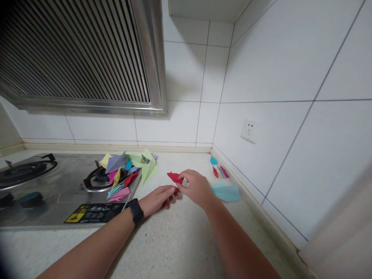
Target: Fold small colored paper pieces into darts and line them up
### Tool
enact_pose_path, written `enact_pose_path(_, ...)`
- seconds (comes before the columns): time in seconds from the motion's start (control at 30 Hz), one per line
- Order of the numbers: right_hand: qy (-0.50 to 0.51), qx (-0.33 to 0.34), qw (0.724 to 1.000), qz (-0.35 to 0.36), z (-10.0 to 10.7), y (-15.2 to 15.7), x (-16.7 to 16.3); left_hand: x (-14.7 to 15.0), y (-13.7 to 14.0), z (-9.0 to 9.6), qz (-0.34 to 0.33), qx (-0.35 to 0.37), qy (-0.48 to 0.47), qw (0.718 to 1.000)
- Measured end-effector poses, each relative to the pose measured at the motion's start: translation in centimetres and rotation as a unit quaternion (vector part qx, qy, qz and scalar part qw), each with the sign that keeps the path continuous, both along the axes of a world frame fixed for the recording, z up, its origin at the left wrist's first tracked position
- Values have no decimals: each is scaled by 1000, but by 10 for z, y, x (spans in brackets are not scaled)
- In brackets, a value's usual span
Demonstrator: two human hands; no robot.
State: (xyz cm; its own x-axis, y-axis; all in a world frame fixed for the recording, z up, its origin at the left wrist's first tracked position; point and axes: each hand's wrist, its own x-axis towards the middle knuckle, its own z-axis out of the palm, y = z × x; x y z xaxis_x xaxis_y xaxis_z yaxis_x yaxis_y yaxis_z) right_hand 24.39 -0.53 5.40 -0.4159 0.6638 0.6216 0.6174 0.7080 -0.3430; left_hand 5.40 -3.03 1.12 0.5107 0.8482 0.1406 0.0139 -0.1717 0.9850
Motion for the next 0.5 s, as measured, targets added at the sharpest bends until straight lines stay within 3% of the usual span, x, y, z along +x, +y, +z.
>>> enact_pose_path(0.13, 65, -68, 995, -32, 4, -1, -6, -2, 1, 2, -32, -24, 9, 999)
enact_pose_path(0.23, 54, -131, 989, -32, 15, 4, -9, -4, 2, 3, -43, -43, 6, 998)
enact_pose_path(0.33, 9, -103, 994, -44, 31, 29, -1, -4, 4, 2, -42, -48, 13, 998)
enact_pose_path(0.43, -31, -71, 988, -133, 44, 78, 25, -5, 7, -1, -41, -50, 22, 998)
enact_pose_path(0.5, -68, -132, 958, -247, 48, 113, 50, -5, 8, -3, -42, -55, 25, 997)
